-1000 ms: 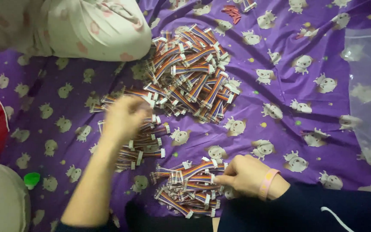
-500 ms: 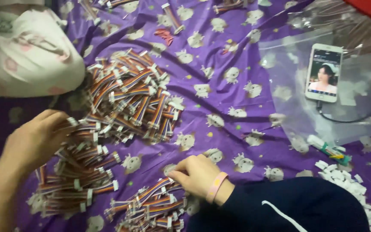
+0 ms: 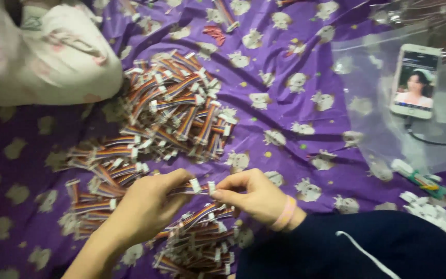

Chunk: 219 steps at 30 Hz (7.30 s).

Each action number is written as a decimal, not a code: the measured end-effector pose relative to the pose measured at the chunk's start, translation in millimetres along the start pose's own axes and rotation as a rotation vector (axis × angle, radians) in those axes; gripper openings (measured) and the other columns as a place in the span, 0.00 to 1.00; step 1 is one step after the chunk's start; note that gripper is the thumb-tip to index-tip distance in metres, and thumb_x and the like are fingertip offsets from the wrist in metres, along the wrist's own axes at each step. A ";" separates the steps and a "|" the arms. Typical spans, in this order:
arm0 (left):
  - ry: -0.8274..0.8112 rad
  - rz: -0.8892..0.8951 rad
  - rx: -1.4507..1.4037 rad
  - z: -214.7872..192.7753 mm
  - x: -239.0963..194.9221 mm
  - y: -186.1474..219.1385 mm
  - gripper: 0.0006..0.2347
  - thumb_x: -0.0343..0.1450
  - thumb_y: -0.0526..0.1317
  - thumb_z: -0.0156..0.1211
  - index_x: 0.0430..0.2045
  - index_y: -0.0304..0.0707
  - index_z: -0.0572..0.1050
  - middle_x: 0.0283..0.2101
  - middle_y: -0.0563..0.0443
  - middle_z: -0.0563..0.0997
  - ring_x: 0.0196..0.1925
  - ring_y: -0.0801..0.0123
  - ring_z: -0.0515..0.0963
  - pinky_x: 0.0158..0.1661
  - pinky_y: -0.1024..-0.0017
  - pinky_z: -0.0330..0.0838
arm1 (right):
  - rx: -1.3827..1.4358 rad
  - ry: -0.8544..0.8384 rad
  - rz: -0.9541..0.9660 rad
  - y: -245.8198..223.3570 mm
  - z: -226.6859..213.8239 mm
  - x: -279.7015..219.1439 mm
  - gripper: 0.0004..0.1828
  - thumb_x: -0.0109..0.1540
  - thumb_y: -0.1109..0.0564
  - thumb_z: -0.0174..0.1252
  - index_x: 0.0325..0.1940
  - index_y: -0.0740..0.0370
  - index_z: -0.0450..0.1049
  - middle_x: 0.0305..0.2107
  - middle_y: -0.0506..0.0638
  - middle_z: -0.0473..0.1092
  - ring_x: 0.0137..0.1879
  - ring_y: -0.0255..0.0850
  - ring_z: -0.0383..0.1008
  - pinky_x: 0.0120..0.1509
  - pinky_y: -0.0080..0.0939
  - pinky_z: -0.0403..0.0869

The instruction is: Inspecting and sorting small electronic ribbon cables with connectors on a flat surface.

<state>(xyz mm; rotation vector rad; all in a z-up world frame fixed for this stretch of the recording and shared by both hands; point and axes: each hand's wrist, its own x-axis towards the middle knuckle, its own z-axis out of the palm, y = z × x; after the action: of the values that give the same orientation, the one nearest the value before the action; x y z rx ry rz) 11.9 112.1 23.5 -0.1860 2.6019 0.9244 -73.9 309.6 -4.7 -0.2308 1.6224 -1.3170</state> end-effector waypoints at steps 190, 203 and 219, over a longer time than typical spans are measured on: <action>0.201 -0.147 0.067 -10.0 0.7 -63.8 0.08 0.64 0.40 0.57 0.35 0.46 0.75 0.34 0.42 0.77 0.42 0.47 0.77 0.41 0.54 0.70 | -0.441 0.214 -0.020 1.2 10.0 9.1 0.09 0.53 0.57 0.60 0.36 0.51 0.81 0.27 0.50 0.79 0.37 0.38 0.79 0.41 0.40 0.76; -0.040 0.127 -0.104 -26.1 1.0 26.1 0.14 0.64 0.44 0.56 0.41 0.42 0.75 0.33 0.42 0.81 0.36 0.47 0.80 0.37 0.55 0.71 | 0.286 0.274 -0.087 -5.9 17.5 5.1 0.13 0.50 0.66 0.64 0.39 0.72 0.77 0.26 0.61 0.76 0.32 0.43 0.76 0.35 0.43 0.79; 0.090 0.043 -0.525 7.9 -11.3 15.6 0.07 0.63 0.41 0.62 0.30 0.43 0.82 0.23 0.50 0.80 0.26 0.69 0.76 0.28 0.75 0.68 | 0.323 0.200 -0.199 5.3 18.1 -5.9 0.09 0.50 0.69 0.63 0.34 0.76 0.76 0.17 0.60 0.70 0.24 0.41 0.70 0.27 0.38 0.75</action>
<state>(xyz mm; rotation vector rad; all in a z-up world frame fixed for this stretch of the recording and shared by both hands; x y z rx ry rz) 20.9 129.2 31.3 -0.3141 2.3911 1.6340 -54.9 304.1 -4.2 -0.0661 1.5503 -1.7802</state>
